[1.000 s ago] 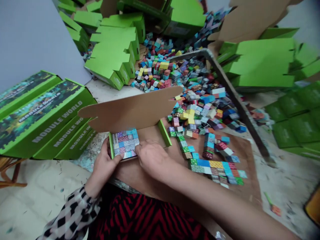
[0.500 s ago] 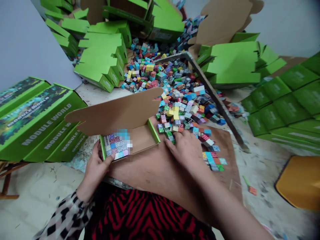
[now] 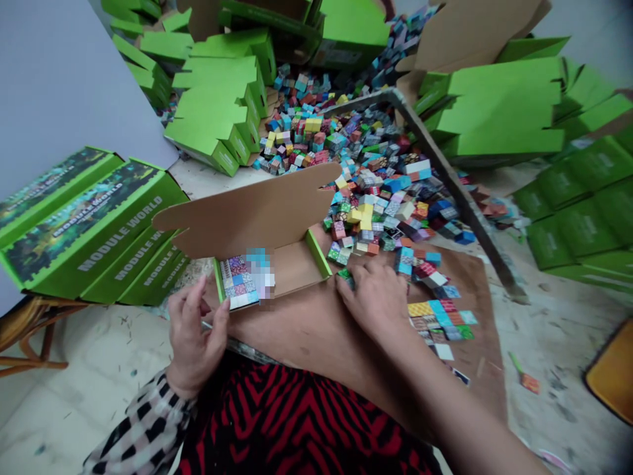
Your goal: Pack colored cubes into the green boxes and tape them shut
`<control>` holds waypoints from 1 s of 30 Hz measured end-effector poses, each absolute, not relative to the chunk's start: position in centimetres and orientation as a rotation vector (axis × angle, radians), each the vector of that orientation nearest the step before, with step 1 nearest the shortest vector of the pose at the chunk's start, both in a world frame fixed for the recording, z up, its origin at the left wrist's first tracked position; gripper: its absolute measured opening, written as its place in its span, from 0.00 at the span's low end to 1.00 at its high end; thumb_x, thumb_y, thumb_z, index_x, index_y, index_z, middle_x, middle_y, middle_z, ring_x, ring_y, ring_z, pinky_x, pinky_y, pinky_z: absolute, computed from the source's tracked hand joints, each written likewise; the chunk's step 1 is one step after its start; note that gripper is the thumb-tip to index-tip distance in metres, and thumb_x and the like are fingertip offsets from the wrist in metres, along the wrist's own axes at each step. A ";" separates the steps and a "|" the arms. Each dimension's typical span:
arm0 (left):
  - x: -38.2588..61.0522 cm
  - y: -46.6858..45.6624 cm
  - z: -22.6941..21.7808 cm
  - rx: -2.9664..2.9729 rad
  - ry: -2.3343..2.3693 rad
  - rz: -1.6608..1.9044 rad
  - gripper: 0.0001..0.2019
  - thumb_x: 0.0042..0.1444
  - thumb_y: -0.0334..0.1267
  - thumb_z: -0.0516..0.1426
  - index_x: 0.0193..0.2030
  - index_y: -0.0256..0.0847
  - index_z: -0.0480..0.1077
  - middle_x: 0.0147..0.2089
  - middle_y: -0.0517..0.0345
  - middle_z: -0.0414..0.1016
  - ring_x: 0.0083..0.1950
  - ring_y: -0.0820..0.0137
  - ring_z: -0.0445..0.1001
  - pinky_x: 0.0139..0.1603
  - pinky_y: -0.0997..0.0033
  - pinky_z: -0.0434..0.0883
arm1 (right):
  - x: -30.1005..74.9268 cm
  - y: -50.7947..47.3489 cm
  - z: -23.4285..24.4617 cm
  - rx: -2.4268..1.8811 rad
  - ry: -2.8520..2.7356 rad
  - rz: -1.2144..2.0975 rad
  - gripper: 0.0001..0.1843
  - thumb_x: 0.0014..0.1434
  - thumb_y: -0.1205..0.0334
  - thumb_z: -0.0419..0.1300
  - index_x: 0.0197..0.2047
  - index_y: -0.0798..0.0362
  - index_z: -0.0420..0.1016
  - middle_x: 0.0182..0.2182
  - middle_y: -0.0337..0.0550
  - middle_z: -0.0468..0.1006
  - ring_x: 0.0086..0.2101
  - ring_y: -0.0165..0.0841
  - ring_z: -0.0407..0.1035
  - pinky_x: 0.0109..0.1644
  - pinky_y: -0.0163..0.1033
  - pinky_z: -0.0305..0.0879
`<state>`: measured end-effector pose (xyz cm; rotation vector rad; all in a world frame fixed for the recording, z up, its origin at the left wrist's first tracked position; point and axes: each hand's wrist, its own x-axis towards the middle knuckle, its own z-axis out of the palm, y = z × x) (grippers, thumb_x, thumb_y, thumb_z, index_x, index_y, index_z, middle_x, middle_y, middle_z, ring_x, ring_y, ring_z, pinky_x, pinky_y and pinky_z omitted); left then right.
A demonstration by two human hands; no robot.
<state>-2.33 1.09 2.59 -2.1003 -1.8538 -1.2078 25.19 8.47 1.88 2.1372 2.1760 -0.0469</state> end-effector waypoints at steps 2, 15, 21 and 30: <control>-1.5 0.8 2.7 -2.262 -1.705 -1.309 0.31 0.57 0.27 0.58 0.66 0.48 0.56 0.44 0.54 0.65 0.38 0.71 0.66 0.40 0.70 0.71 | 25.0 7.4 1.9 2.091 2.211 -0.025 0.20 0.64 0.51 0.49 0.43 0.55 0.76 0.40 0.53 0.74 0.42 0.45 0.65 0.40 0.45 0.54; 5.7 2.5 1.9 -3.360 -1.378 -0.629 0.14 0.66 0.35 0.46 0.52 0.39 0.69 0.43 0.51 0.70 0.41 0.68 0.71 0.41 0.68 0.73 | 27.3 9.8 4.4 1.906 2.472 -0.085 0.17 0.63 0.66 0.49 0.50 0.52 0.74 0.43 0.51 0.74 0.44 0.43 0.64 0.42 0.43 0.52; 5.6 2.6 1.5 -3.386 -1.498 -0.554 0.14 0.66 0.35 0.46 0.51 0.41 0.69 0.43 0.52 0.70 0.42 0.69 0.71 0.43 0.67 0.73 | 27.0 9.9 4.4 1.730 2.593 -0.324 0.18 0.59 0.72 0.51 0.48 0.53 0.77 0.40 0.50 0.77 0.43 0.40 0.68 0.45 0.42 0.58; 6.0 2.8 0.0 -3.301 -1.548 -0.512 0.13 0.66 0.37 0.47 0.50 0.40 0.69 0.42 0.52 0.68 0.40 0.67 0.71 0.41 0.66 0.72 | 33.7 9.6 5.0 2.387 2.449 -0.582 0.12 0.60 0.63 0.53 0.39 0.51 0.78 0.33 0.42 0.80 0.34 0.36 0.73 0.38 0.39 0.65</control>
